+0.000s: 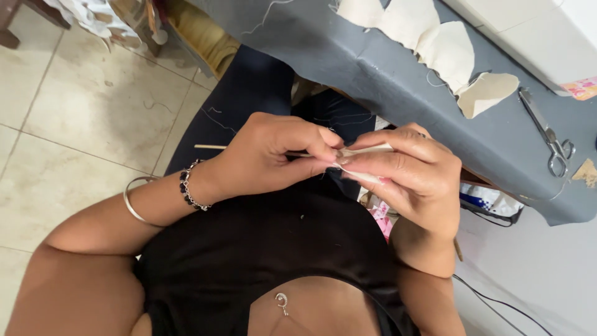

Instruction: Assembling and sewing fabric flowers from individual petals

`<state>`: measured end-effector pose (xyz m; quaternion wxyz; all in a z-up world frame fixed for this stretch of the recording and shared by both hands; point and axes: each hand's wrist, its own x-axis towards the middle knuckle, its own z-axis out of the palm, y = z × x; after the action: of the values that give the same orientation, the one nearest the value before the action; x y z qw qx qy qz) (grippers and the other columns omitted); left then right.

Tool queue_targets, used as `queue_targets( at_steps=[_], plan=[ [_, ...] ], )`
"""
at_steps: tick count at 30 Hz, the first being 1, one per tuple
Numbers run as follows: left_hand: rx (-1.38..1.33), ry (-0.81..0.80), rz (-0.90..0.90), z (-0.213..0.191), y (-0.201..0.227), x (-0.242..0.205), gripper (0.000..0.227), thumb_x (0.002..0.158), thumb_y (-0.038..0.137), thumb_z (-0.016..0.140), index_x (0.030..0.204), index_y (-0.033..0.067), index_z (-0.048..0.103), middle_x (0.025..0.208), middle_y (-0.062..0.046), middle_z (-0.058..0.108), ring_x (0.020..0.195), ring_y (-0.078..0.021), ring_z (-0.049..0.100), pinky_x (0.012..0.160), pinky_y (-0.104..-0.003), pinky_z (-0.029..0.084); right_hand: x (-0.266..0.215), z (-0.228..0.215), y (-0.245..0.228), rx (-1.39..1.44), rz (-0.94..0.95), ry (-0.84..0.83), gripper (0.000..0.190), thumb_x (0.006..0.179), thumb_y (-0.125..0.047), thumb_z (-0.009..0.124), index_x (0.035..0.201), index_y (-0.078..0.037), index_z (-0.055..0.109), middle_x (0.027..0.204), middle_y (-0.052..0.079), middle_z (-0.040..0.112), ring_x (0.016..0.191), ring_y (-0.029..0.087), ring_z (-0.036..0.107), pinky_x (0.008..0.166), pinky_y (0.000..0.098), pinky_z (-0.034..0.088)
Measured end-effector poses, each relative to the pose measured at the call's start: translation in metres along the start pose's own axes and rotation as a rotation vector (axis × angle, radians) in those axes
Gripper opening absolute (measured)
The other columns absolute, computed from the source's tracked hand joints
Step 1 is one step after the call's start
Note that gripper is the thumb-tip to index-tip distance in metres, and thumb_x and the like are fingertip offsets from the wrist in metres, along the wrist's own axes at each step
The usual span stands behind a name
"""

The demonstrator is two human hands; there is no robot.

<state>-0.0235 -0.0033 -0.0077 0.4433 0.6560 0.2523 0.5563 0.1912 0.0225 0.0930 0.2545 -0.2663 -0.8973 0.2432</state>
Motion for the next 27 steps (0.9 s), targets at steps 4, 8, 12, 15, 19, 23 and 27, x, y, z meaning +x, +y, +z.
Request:
queue_targets(
  at_steps=[4, 8, 12, 15, 19, 23, 27],
  plan=[
    [-0.074, -0.009, -0.003, -0.001, -0.007, 0.001, 0.012, 0.094, 0.006, 0.077, 0.104, 0.0058, 0.071, 0.106, -0.012, 0.076, 0.110, -0.0239, 0.076, 0.097, -0.029, 0.063, -0.011, -0.002, 0.011, -0.022, -0.060, 0.013, 0.032, 0.091, -0.017, 0.084, 0.116, -0.006, 0.068, 0.103, 0.013, 0.073, 0.090, 0.020, 0.073, 0.082, 0.0295, 0.047],
    [-0.235, -0.001, -0.008, -0.005, -0.020, 0.003, 0.012, 0.093, 0.005, 0.077, 0.101, 0.0066, 0.070, 0.112, -0.015, 0.075, 0.105, -0.0222, 0.076, 0.093, -0.030, 0.064, -0.015, 0.001, 0.001, -0.039, 0.027, 0.104, 0.069, 0.079, -0.032, 0.091, 0.131, -0.003, 0.056, 0.126, 0.018, 0.070, 0.114, 0.031, 0.072, 0.101, 0.0384, 0.056],
    [-0.432, -0.018, 0.005, -0.014, -0.030, 0.004, 0.013, 0.091, -0.001, 0.076, 0.098, 0.0058, 0.067, 0.112, -0.022, 0.073, 0.099, -0.0234, 0.075, 0.090, -0.032, 0.064, -0.028, 0.008, 0.012, 0.157, 0.036, 0.303, 0.076, 0.076, -0.048, 0.079, 0.133, -0.006, 0.051, 0.133, 0.031, 0.059, 0.106, 0.032, 0.078, 0.090, 0.0327, 0.062],
    [-0.494, -0.032, 0.066, -0.014, -0.034, 0.007, 0.012, 0.094, 0.000, 0.073, 0.097, 0.0029, 0.062, 0.110, -0.029, 0.070, 0.099, -0.0331, 0.074, 0.087, -0.038, 0.062, -0.025, 0.005, -0.003, 0.072, 0.008, 0.389, 0.027, 0.091, -0.022, 0.075, 0.108, -0.004, 0.065, 0.117, 0.025, 0.064, 0.099, 0.031, 0.074, 0.094, 0.0399, 0.062],
    [-0.460, -0.047, 0.059, -0.013, -0.034, 0.006, 0.013, 0.093, 0.003, 0.074, 0.097, 0.0053, 0.062, 0.110, -0.030, 0.071, 0.099, -0.0342, 0.075, 0.086, -0.039, 0.062, -0.021, 0.000, -0.016, 0.018, 0.020, 0.288, 0.037, 0.084, -0.024, 0.084, 0.112, -0.005, 0.069, 0.117, 0.023, 0.070, 0.111, 0.035, 0.071, 0.104, 0.0438, 0.058],
    [-0.537, -0.052, 0.054, -0.007, -0.030, 0.009, 0.015, 0.093, 0.000, 0.074, 0.098, 0.0069, 0.062, 0.113, -0.029, 0.070, 0.107, -0.0361, 0.074, 0.090, -0.041, 0.063, -0.019, -0.001, -0.019, 0.081, 0.025, 0.247, 0.045, 0.084, -0.024, 0.083, 0.118, 0.000, 0.067, 0.119, 0.019, 0.071, 0.113, 0.032, 0.072, 0.104, 0.0400, 0.058],
    [-0.621, 0.007, 0.004, -0.004, -0.028, 0.011, 0.015, 0.093, 0.002, 0.076, 0.097, 0.0071, 0.062, 0.116, -0.026, 0.071, 0.113, -0.0373, 0.073, 0.093, -0.045, 0.065, -0.033, 0.012, -0.001, 0.390, 0.132, 0.425, 0.051, 0.091, -0.022, 0.074, 0.124, 0.005, 0.049, 0.121, 0.023, 0.065, 0.100, 0.024, 0.067, 0.091, 0.0313, 0.058]
  ],
)
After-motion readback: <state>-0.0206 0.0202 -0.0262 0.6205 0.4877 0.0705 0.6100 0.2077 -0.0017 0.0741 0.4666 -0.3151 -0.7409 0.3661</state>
